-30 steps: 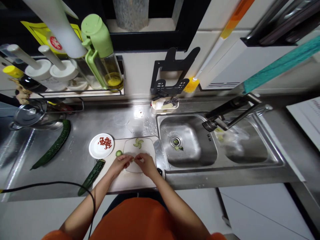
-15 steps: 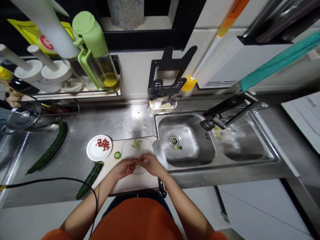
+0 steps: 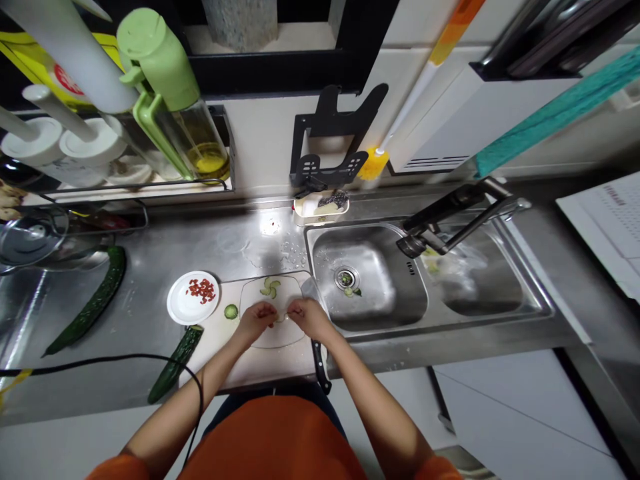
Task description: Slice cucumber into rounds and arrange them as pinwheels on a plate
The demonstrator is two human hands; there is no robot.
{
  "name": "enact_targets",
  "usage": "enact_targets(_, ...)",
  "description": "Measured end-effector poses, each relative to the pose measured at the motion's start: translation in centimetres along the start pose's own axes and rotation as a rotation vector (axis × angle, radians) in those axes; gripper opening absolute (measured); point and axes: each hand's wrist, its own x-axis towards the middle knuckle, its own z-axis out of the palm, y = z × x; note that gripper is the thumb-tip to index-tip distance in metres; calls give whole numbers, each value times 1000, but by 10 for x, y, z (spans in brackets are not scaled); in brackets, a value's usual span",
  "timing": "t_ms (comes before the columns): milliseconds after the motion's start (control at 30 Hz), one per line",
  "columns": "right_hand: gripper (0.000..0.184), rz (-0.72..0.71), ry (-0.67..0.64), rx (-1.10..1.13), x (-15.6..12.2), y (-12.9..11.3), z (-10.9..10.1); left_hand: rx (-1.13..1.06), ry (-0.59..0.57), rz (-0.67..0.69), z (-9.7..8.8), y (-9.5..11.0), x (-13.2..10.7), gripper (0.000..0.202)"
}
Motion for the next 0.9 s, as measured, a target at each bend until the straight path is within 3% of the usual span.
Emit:
enact_targets(100, 16, -18, 28, -254, 4, 1, -5, 214, 61, 104, 7, -4, 4, 10)
enact_targets(267, 18, 34, 6, -527, 8, 0, -9, 488, 106, 223, 18, 1, 1, 16)
enact_targets(500, 15, 51, 10, -586, 14, 5, -9, 805, 102, 273, 28, 9, 0, 16)
enact_targets(900, 15, 0, 87, -668, 14, 15, -5, 980, 166, 310, 34, 1, -2, 21)
